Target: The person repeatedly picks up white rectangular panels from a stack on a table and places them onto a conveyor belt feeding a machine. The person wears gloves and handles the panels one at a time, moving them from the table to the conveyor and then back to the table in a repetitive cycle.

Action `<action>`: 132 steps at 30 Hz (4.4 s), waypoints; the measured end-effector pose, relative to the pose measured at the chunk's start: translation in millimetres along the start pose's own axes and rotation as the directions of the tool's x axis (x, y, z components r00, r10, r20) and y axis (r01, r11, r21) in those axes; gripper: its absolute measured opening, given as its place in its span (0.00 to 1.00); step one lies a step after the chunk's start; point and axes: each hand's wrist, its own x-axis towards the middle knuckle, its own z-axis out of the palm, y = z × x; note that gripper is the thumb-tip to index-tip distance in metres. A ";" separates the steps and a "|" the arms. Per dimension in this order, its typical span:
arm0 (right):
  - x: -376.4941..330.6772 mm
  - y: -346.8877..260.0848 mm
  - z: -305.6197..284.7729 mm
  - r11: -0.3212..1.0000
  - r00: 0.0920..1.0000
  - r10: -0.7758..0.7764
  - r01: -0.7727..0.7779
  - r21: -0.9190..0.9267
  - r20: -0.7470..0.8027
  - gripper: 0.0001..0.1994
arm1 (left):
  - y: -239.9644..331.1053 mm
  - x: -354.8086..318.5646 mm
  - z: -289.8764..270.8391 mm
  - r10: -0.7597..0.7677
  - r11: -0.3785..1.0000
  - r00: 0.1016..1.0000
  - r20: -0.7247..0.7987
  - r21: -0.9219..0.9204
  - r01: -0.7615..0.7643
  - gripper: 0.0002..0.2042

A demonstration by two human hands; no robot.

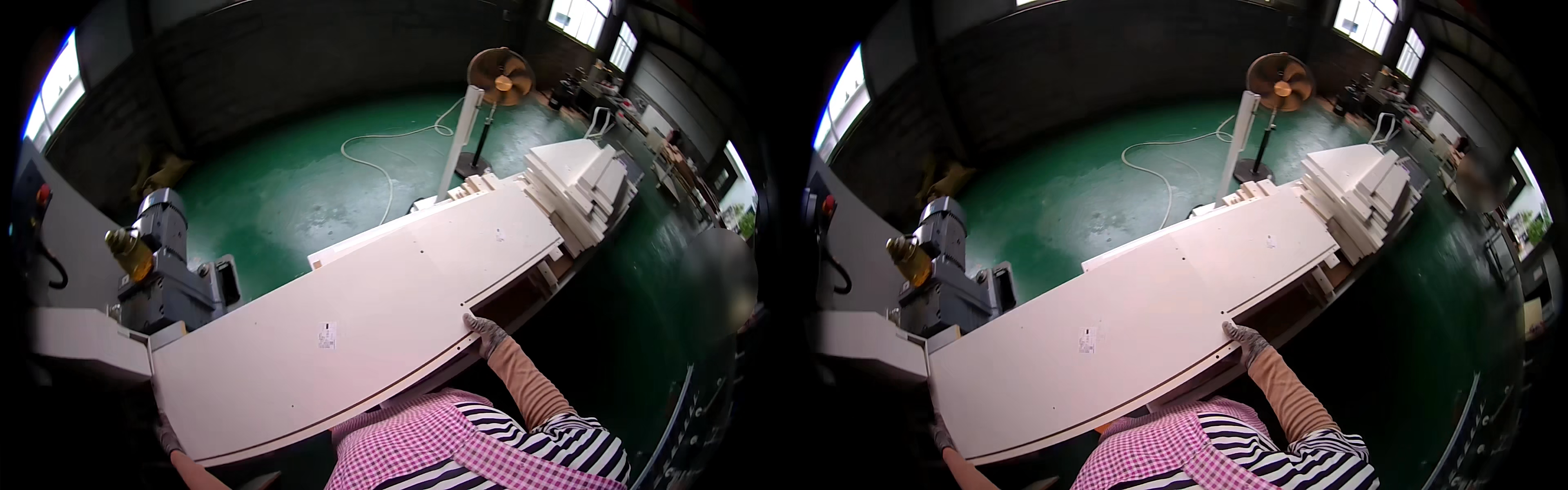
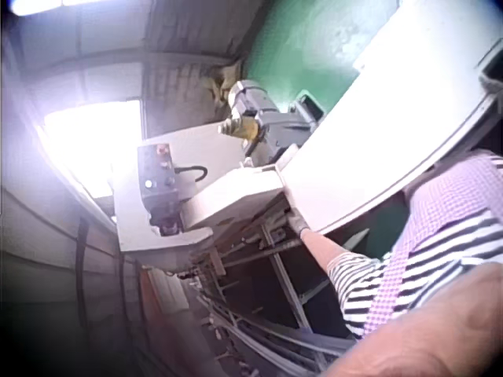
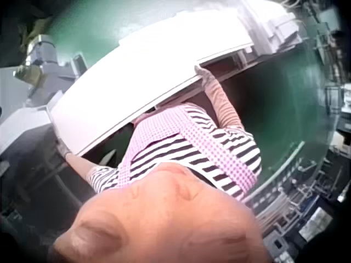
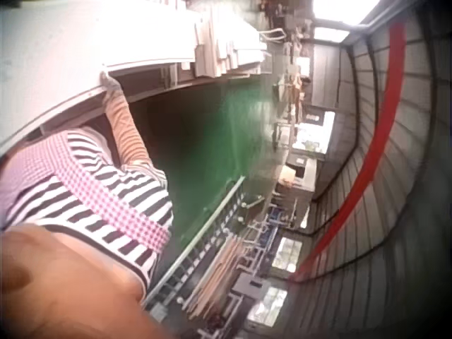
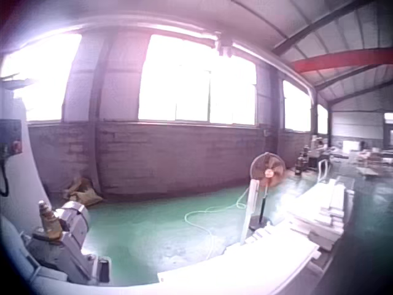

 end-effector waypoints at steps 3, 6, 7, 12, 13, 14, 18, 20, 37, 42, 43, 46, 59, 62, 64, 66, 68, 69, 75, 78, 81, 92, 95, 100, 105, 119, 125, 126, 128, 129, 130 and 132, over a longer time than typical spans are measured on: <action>-5.5 -12.0 -62.2 0.992 0.969 -0.023 0.053 0.115 -0.247 0.26 | 95.9 -81.3 91.5 0.155 0.986 0.970 0.185 0.039 -0.165 0.24; -16.0 -15.5 -81.5 0.990 0.860 -0.032 0.097 0.102 -0.510 0.28 | 157.2 -211.6 129.7 0.216 0.969 0.936 0.279 0.053 -0.239 0.20; -21.5 -21.1 -79.8 0.995 0.803 -0.028 0.080 0.060 -0.595 0.28 | 163.9 -233.8 138.6 0.219 0.972 0.934 0.283 0.021 -0.234 0.19; 18.6 -5.9 -197.3 0.951 0.748 0.020 0.191 0.244 -0.664 0.29 | 170.1 -294.9 204.5 0.223 0.974 0.914 0.339 -0.036 -0.225 0.20; 16.3 -6.7 -188.1 0.936 0.763 0.067 0.175 0.306 -0.642 0.27 | 160.7 -300.0 209.0 0.217 0.975 0.917 0.333 -0.033 -0.219 0.20; 16.4 -22.2 -185.0 0.952 0.728 0.070 0.156 0.264 -0.682 0.29 | 156.3 -302.7 218.9 0.222 0.974 0.918 0.329 -0.037 -0.222 0.20; 13.8 -59.0 -221.6 0.953 0.859 0.022 0.137 0.271 -0.511 0.32 | 127.4 -289.1 269.0 0.227 0.973 0.897 0.379 -0.045 -0.227 0.22; 22.8 -54.0 -242.8 0.975 0.862 -0.061 0.159 0.155 -0.503 0.35 | 113.3 -275.0 298.7 0.243 0.967 0.874 0.420 -0.037 -0.251 0.22; 98.3 -132.3 -225.5 0.760 0.627 -0.244 -0.350 -0.547 -0.740 0.43 | 99.1 -351.5 528.8 0.338 0.913 0.818 0.465 0.048 -0.405 0.27; 121.2 -145.1 -232.7 0.773 0.637 -0.125 -0.418 -0.477 -0.761 0.42 | 96.0 -343.4 547.5 0.327 0.917 0.825 0.461 0.057 -0.395 0.24; 124.9 -145.4 -234.9 0.787 0.629 -0.108 -0.418 -0.453 -0.770 0.42 | 99.1 -343.7 549.4 0.333 0.913 0.804 0.492 0.044 -0.405 0.24; 131.8 -145.8 -250.0 0.809 0.603 -0.085 -0.423 -0.408 -0.794 0.40 | 98.8 -356.1 559.1 0.331 0.901 0.813 0.480 0.097 -0.423 0.26; 109.1 -142.1 -252.8 0.711 0.632 -0.180 -0.446 -0.544 -0.754 0.33 | 84.3 -372.8 551.7 0.363 0.925 0.722 0.589 -0.134 -0.356 0.21; 119.3 -80.1 -242.0 0.715 0.350 -0.577 -0.221 -0.664 -0.738 0.24 | 56.3 -379.2 515.3 0.419 0.892 0.680 0.602 -0.133 -0.431 0.18; 107.9 -31.3 -237.9 0.903 0.702 -0.370 0.118 -0.412 -0.609 0.14 | 24.0 -387.4 474.3 0.429 0.887 0.708 0.562 -0.112 -0.448 0.16; 69.4 9.5 -203.6 0.933 0.788 -0.103 -0.135 -0.334 -0.608 0.11 | 2.6 -398.2 438.7 0.392 0.902 0.740 0.546 -0.072 -0.425 0.14; 44.4 56.8 -198.8 0.794 0.843 0.123 -0.400 -0.458 -0.523 0.15 | -22.2 -399.6 415.8 0.304 0.943 0.797 0.521 -0.047 -0.328 0.16; 31.3 79.4 -204.2 0.759 0.850 0.118 -0.410 -0.505 -0.513 0.14 | -21.2 -401.1 411.3 0.335 0.928 0.793 0.509 -0.030 -0.372 0.16; 14.5 66.4 -117.3 0.388 0.863 0.432 -0.439 -0.810 -0.260 0.14 | 66.5 -446.9 315.8 0.156 0.967 0.938 0.309 -0.241 -0.081 0.13; 9.1 40.9 -74.2 0.297 0.836 0.519 -0.372 -0.880 -0.178 0.14 | 68.7 -441.9 300.5 0.131 0.945 0.968 0.213 -0.321 -0.058 0.12; 0.9 22.1 -38.6 0.245 0.817 0.562 -0.317 -0.916 -0.132 0.14 | 72.7 -438.4 288.6 0.121 0.893 0.987 0.106 -0.445 -0.062 0.12; -28.7 27.6 47.5 0.398 0.784 0.609 -0.167 -0.902 0.124 0.10 | 6.7 -389.4 208.7 0.259 0.746 0.798 -0.544 -0.412 -0.523 0.13; -28.9 29.1 55.0 0.402 0.768 0.624 -0.159 -0.902 0.143 0.10 | 11.6 -387.8 184.0 0.266 0.796 0.762 -0.591 -0.312 -0.519 0.16; -53.0 24.3 85.1 0.495 0.756 0.619 -0.165 -0.853 0.213 0.10 | 22.2 -382.3 149.9 0.196 0.800 0.736 -0.648 -0.328 -0.502 0.20; -42.5 32.0 82.5 0.446 0.744 0.640 -0.156 -0.881 0.192 0.10 | 6.5 -347.2 111.0 0.219 0.858 0.695 -0.685 -0.204 -0.471 0.22; -72.0 32.1 113.1 0.385 0.747 0.623 -0.033 -0.922 0.233 0.11 | -25.9 -243.9 -1.9 0.031 0.988 0.673 -0.739 -0.080 -0.132 0.31; -50.7 45.9 101.0 0.285 0.728 0.598 0.200 -0.938 0.337 0.15 | -43.0 -197.3 -39.0 0.079 0.997 0.644 -0.761 0.070 -0.039 0.37; -49.3 47.1 104.2 0.268 0.713 0.605 0.236 -0.934 0.354 0.16 | -42.9 -198.8 -43.9 0.038 0.999 0.649 -0.760 0.053 0.004 0.37; -56.2 44.3 120.4 0.239 0.703 0.631 0.227 -0.944 0.329 0.19 | -40.3 -200.6 -44.7 -0.051 0.998 0.650 -0.758 -0.022 0.052 0.37; -58.1 44.5 123.8 0.249 0.689 0.624 0.273 -0.929 0.369 0.20 | -37.2 -197.4 -40.7 -0.101 0.995 0.654 -0.749 -0.083 0.059 0.37; -60.6 43.5 133.8 0.238 0.674 0.646 0.268 -0.934 0.358 0.20 | -40.5 -192.3 -40.8 -0.178 0.983 0.660 -0.729 -0.163 0.084 0.37; -65.3 45.7 148.1 0.228 0.630 0.683 0.299 -0.927 0.371 0.21 | -65.5 -176.7 -56.5 -0.308 0.845 0.798 -0.518 -0.534 -0.020 0.33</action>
